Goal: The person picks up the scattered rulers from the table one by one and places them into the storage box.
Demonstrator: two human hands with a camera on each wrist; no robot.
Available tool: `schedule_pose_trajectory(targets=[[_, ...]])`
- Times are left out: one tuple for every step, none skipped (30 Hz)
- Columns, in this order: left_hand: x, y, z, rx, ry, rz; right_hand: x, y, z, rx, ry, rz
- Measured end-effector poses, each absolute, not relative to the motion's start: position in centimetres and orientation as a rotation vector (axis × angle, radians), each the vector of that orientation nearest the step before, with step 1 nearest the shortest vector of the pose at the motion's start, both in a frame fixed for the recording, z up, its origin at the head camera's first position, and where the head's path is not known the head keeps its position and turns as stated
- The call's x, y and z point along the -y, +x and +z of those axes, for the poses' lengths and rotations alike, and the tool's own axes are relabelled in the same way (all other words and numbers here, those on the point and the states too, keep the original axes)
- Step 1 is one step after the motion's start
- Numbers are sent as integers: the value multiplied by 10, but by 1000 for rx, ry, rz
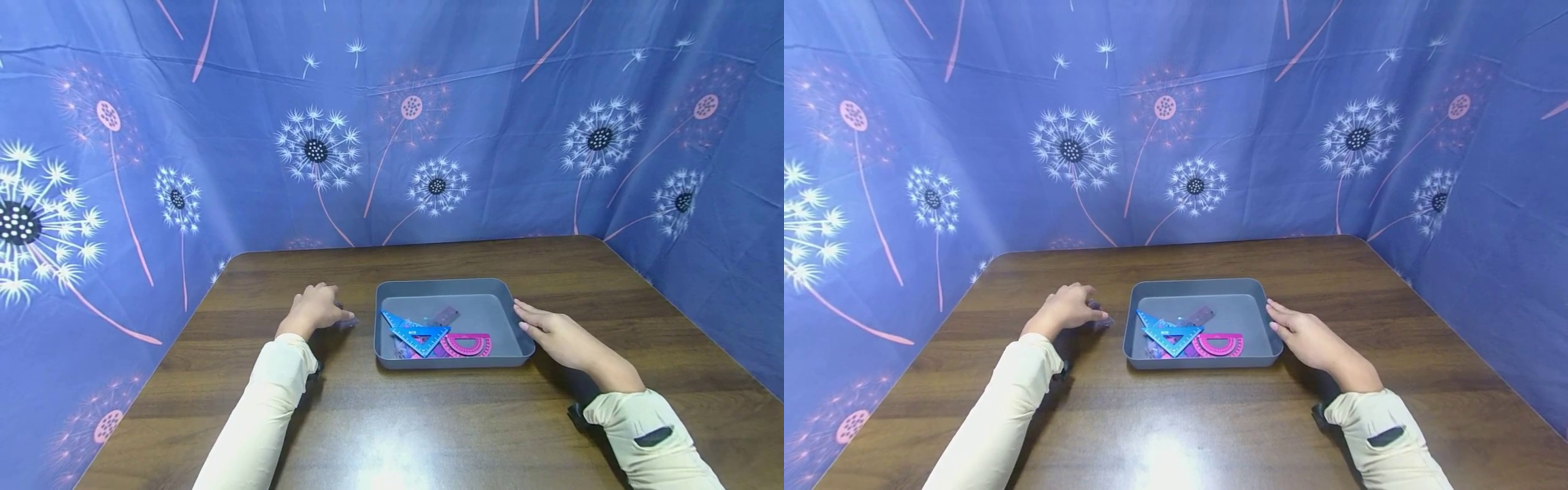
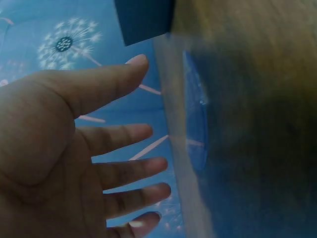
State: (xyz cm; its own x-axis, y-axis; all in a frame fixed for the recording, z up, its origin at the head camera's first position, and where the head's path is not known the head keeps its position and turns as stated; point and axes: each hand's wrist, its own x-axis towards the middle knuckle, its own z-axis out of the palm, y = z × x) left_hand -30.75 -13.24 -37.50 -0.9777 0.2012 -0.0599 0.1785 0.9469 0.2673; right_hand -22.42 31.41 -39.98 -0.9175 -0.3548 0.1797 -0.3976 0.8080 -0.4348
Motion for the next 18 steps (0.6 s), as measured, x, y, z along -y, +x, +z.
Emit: schedule_pose_trajectory(targets=[[131,-307,-376,-3003,300,394,-314,-224,-400,2901,605,727],[131,-307,-378,-2995,310,388,-314,-224,-400,2901,606,727],[130,-307,-380,-2988,319,382,-314,-224,-400,2901,607,727],[129,-306,-381,-2980,328,376,-314,-224,-400,2901,606,727],[128,-306,-382,-2973,338,373,-314,-224,-400,2901,605,728],[128,-306,-383,-2970,353,368,-314,-224,-400,2901,604,728],[127,-306,-385,-2963,362,367,-314,-224,-400,2900,604,731],[127,-306,-386,-2958,371,366,-314,-224,-400,2900,604,732],[126,-306,-387,-2953,376,364,-314,-224,-400,2901,604,733],[126,-306,-387,-2949,376,361,-314,-224,-400,2901,604,736],[126,-306,-388,-2948,371,356,-314,-224,-400,2902,603,738],[125,-306,-388,-2948,366,350,-314,-223,-400,2903,604,738],[125,-306,-388,-2951,357,344,-314,-223,-400,2902,604,738],[124,-306,-387,-2959,350,336,-314,-223,-399,2902,603,736],[124,-305,-386,-2967,340,328,-314,-223,-399,2901,603,736],[124,-305,-386,-2977,330,317,-314,-223,-399,2901,602,736],[123,-305,-386,-2986,325,305,-314,-223,-399,2902,602,738],[123,-305,-386,-2994,329,293,-314,-223,-399,2903,602,738]])
